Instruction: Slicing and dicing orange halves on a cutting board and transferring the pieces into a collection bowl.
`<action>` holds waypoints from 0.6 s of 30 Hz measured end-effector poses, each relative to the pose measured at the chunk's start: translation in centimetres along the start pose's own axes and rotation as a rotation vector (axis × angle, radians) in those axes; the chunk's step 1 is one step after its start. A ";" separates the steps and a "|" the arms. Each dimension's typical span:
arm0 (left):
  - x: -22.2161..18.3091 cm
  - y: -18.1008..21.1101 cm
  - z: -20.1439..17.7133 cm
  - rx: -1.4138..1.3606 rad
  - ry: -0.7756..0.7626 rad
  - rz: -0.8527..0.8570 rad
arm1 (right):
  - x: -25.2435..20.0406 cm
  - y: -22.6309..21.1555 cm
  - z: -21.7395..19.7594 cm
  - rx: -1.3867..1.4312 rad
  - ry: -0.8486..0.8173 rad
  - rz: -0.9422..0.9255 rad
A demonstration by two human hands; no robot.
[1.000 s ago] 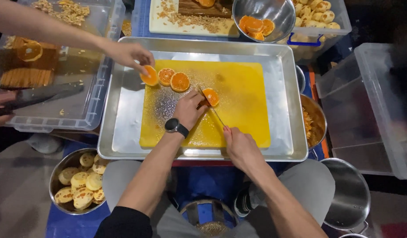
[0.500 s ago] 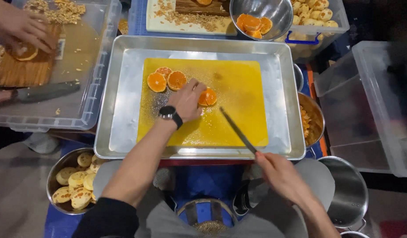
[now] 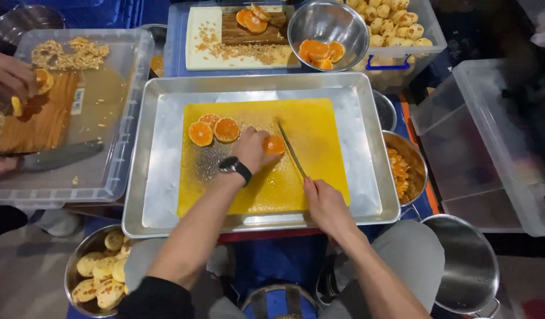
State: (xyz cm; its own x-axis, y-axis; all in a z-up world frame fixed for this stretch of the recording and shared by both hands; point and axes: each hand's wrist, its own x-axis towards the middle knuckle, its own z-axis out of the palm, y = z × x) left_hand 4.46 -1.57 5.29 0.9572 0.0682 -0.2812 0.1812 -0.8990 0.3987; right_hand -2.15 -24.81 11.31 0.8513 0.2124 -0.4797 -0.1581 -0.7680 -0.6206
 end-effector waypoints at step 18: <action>-0.7 -1.9 3.5 -0.164 0.350 0.251 | -2.1 -2.4 1.1 -0.107 0.001 -0.044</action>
State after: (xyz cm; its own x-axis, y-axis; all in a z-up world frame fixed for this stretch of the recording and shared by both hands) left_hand 2.68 -1.45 1.66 0.9896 0.0247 0.1419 -0.0593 -0.8279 0.5578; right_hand -4.08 -22.75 13.10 0.8566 0.2473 -0.4529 -0.0661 -0.8179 -0.5716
